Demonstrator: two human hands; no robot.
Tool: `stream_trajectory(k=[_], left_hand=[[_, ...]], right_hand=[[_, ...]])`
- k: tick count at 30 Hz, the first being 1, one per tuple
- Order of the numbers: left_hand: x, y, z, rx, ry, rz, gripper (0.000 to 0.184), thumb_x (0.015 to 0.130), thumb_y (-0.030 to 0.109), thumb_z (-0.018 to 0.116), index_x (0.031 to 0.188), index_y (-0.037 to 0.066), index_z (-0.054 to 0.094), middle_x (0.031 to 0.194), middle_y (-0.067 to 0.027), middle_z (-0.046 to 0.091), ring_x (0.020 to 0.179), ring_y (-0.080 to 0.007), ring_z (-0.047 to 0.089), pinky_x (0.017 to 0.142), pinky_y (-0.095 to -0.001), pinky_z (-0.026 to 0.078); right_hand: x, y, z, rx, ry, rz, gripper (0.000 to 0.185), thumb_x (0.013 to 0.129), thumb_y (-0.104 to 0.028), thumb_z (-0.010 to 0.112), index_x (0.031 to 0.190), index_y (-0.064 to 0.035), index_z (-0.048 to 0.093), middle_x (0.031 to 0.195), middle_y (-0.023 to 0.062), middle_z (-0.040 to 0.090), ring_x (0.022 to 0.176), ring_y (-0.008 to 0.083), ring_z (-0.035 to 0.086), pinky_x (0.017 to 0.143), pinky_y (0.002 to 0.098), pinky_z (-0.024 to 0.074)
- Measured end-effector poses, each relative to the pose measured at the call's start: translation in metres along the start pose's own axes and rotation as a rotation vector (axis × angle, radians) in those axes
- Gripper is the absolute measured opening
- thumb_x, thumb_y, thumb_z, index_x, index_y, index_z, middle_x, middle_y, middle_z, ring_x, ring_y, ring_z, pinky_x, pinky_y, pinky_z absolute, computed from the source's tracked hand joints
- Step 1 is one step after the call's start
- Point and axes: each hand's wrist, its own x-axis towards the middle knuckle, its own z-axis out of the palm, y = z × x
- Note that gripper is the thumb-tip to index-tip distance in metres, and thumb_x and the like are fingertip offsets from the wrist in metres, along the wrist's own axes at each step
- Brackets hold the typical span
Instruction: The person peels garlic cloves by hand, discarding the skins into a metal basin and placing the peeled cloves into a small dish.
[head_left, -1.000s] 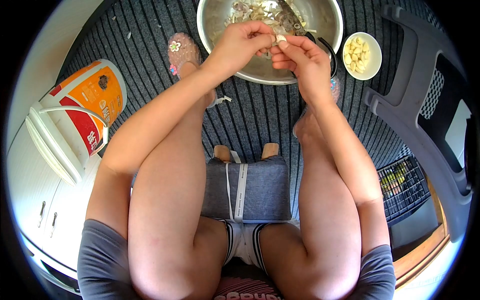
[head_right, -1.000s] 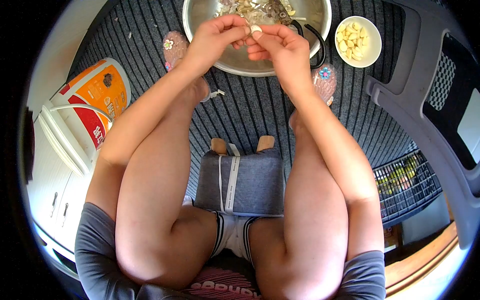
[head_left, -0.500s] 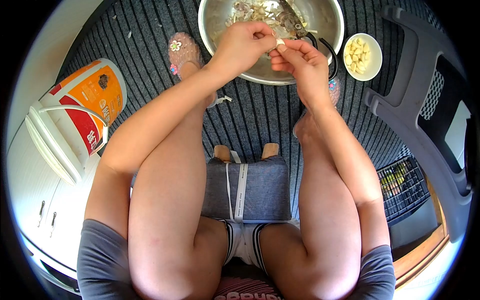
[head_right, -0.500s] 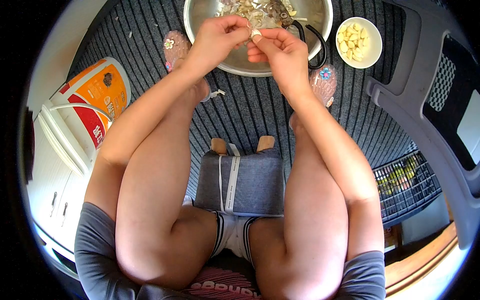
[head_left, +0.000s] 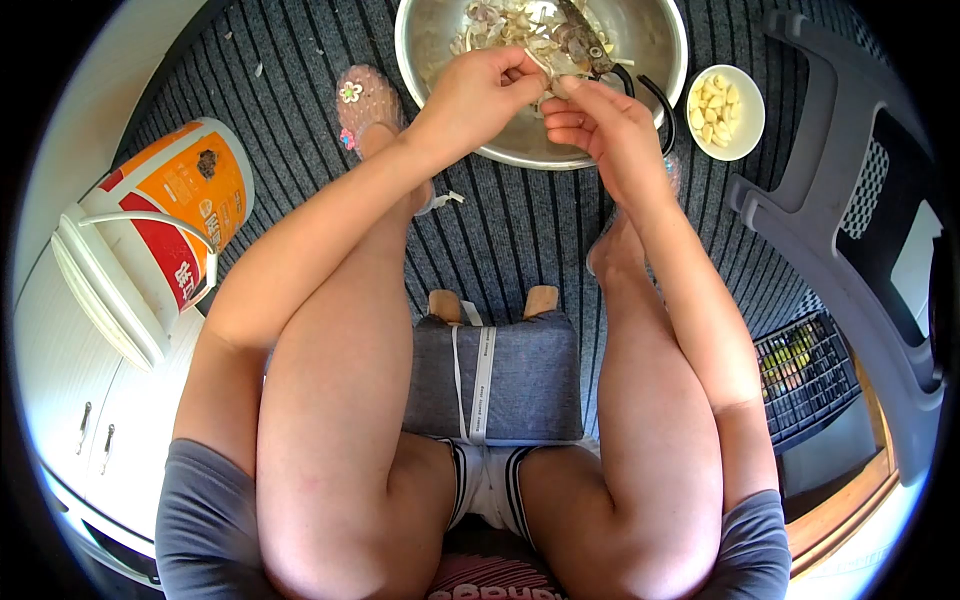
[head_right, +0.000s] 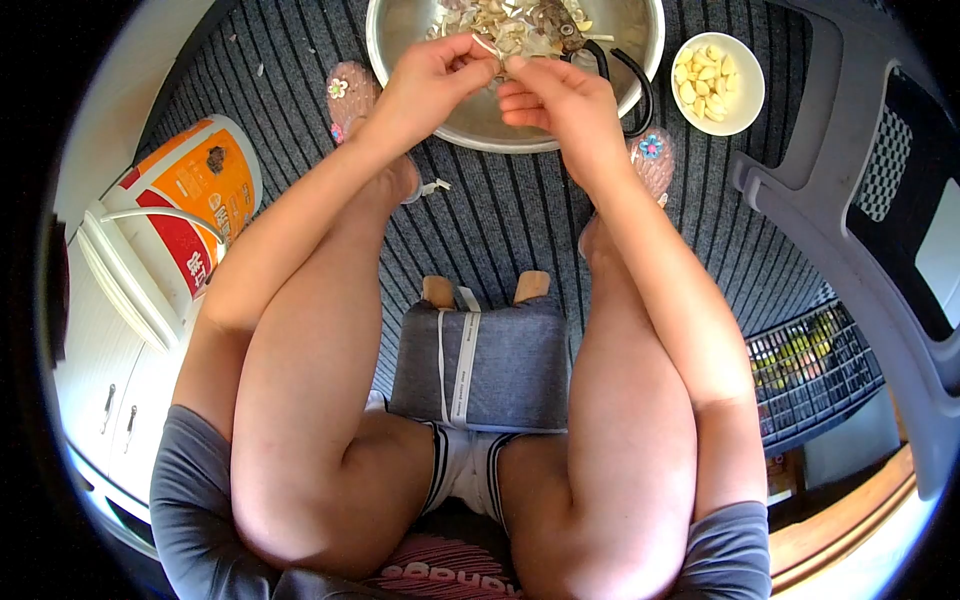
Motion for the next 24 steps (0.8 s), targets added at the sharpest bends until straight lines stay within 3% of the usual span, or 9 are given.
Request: stream_trajectory(k=[3, 9, 24], left_hand=[[0.004, -0.003, 0.001, 0.062, 0.007, 0.063, 0.017, 0.086, 0.017, 0.059, 0.091, 0.001, 0.062, 0.075, 0.0008, 0.061, 0.069, -0.0052, 0.053, 0.064, -0.0214, 0.043], [0.001, 0.006, -0.002, 0.127, 0.021, 0.181, 0.019, 0.086, 0.018, 0.059, 0.090, 0.000, 0.063, 0.075, -0.0019, 0.063, 0.070, -0.0064, 0.056, 0.063, -0.0228, 0.045], [-0.002, 0.009, 0.000, 0.137, 0.082, 0.219, 0.017, 0.086, 0.015, 0.053, 0.079, 0.000, 0.055, 0.063, -0.0001, 0.050, 0.058, -0.0059, 0.044, 0.052, -0.0230, 0.037]], right_hand=[[0.000, 0.005, 0.002, -0.232, 0.035, -0.170, 0.024, 0.087, -0.017, 0.060, 0.097, 0.0038, 0.063, 0.082, 0.0098, 0.066, 0.071, 0.0123, 0.063, 0.063, 0.0230, 0.0522], [-0.005, 0.005, 0.004, -0.358, 0.104, -0.185, 0.020, 0.086, -0.014, 0.061, 0.094, 0.0035, 0.064, 0.078, 0.0086, 0.065, 0.063, 0.0113, 0.062, 0.058, 0.0225, 0.0517], [-0.008, 0.006, 0.010, -0.153, 0.002, -0.178, 0.022, 0.090, -0.014, 0.056, 0.098, 0.0066, 0.060, 0.084, 0.0135, 0.066, 0.071, 0.0158, 0.065, 0.065, 0.0248, 0.0544]])
